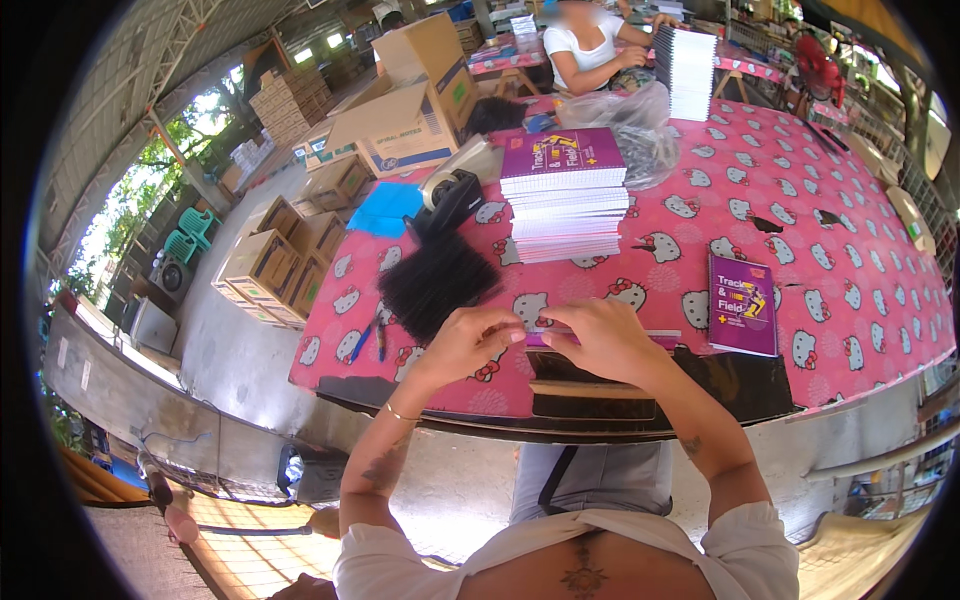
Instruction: The person removes plastic wrapping from a stack of spiral binding coils and inserts a coil into the punched holes of a notebook by hand.
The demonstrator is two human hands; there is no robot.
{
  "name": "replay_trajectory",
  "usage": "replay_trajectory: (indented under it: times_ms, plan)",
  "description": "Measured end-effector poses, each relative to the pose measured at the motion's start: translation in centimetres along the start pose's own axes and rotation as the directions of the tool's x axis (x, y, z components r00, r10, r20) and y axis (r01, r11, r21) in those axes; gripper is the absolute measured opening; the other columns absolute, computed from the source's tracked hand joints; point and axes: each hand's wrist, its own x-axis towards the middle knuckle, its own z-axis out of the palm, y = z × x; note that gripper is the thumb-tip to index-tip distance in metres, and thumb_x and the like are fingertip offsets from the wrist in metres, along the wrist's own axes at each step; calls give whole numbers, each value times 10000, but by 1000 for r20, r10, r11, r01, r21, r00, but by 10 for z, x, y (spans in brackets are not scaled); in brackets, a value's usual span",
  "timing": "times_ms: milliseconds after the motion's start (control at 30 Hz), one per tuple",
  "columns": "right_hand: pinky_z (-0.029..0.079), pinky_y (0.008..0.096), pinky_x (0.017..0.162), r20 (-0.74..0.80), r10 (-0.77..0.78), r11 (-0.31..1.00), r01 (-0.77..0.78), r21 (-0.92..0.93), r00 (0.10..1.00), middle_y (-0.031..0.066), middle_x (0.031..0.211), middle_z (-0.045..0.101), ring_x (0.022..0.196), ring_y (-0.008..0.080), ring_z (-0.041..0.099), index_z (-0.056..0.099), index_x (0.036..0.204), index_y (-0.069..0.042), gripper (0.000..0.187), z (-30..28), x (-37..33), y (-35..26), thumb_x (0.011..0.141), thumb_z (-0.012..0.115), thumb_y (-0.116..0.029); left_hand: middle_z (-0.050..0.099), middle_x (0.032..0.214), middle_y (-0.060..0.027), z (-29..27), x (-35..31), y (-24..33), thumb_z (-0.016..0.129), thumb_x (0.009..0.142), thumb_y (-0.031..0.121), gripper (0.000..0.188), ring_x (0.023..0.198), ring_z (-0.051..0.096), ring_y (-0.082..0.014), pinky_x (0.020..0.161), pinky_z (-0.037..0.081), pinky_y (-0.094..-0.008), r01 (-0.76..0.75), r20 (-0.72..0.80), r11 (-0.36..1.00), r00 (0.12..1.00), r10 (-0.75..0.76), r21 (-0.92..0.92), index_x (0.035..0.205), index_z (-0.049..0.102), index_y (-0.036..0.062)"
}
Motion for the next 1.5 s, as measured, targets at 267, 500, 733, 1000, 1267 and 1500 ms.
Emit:
replay_trajectory:
  times_ms: [267, 500, 733, 1000, 1267, 1500]
  plan:
    - [517, 463, 650, 76, -6, 993, -3, 115, 997, 139, 818, 719, 773, 352, 693, 760, 991, -97, 170, 6, 11, 4, 891, 711, -226, 603, 834, -69, 10, 4, 3, 818, 844, 77, 196, 704, 607, -165, 623, 501, -310, -181, -211, 969, 954, 215, 168, 984, 699, 10]
    - [522, 443, 628, -283, -187, 982, 167, -93, 941, 111, 845, 726, 743, 330, 691, 742, 998, -110, 168, -4, -17, -5, 895, 725, -242, 581, 790, -96, 15, 3, 12, 777, 879, 95, 159, 682, 623, -224, 617, 499, -346, -230, -221, 950, 936, 276, 211, 989, 698, 11]
    - [523, 460, 596, -80, 19, 995, -27, -99, 997, 81, 780, 690, 710, 318, 692, 721, 965, -126, 117, 0, -23, 15, 922, 675, -225, 494, 1403, -247, 72, 10, 22, 633, 970, 398, 645, 1258, 522, -404, 1003, 423, -527, -32, -287, 783, 921, 265, 621, 1433, 484, -25]
    - [526, 441, 616, -27, 14, 997, -16, -70, 1000, 91, 883, 735, 727, 310, 699, 741, 1014, -130, 140, -6, -28, 17, 908, 693, -208, 350, 1606, -263, 102, 18, 11, 528, 964, 571, 873, 1524, 262, -424, 1164, 133, -695, 207, -407, 595, 886, 224, 777, 1554, 339, -45]
    - [540, 447, 670, -40, 19, 997, -22, -72, 999, 112, 899, 731, 755, 319, 700, 741, 1109, -135, 224, -27, -54, 32, 889, 701, -148, 362, 1575, -308, 97, 18, 18, 489, 992, 548, 827, 1505, 288, -453, 1185, 155, -672, 72, -231, 549, 946, 226, 832, 1515, 362, -80]
    - [539, 452, 657, -34, -23, 997, 21, -68, 999, 108, 829, 725, 741, 326, 698, 737, 1093, -142, 205, -31, -42, 43, 896, 687, -161, 354, 1587, -281, 91, 44, 33, 599, 925, 535, 879, 1497, 313, -427, 1186, 190, -655, 56, -198, 548, 959, 204, 835, 1527, 356, -57]
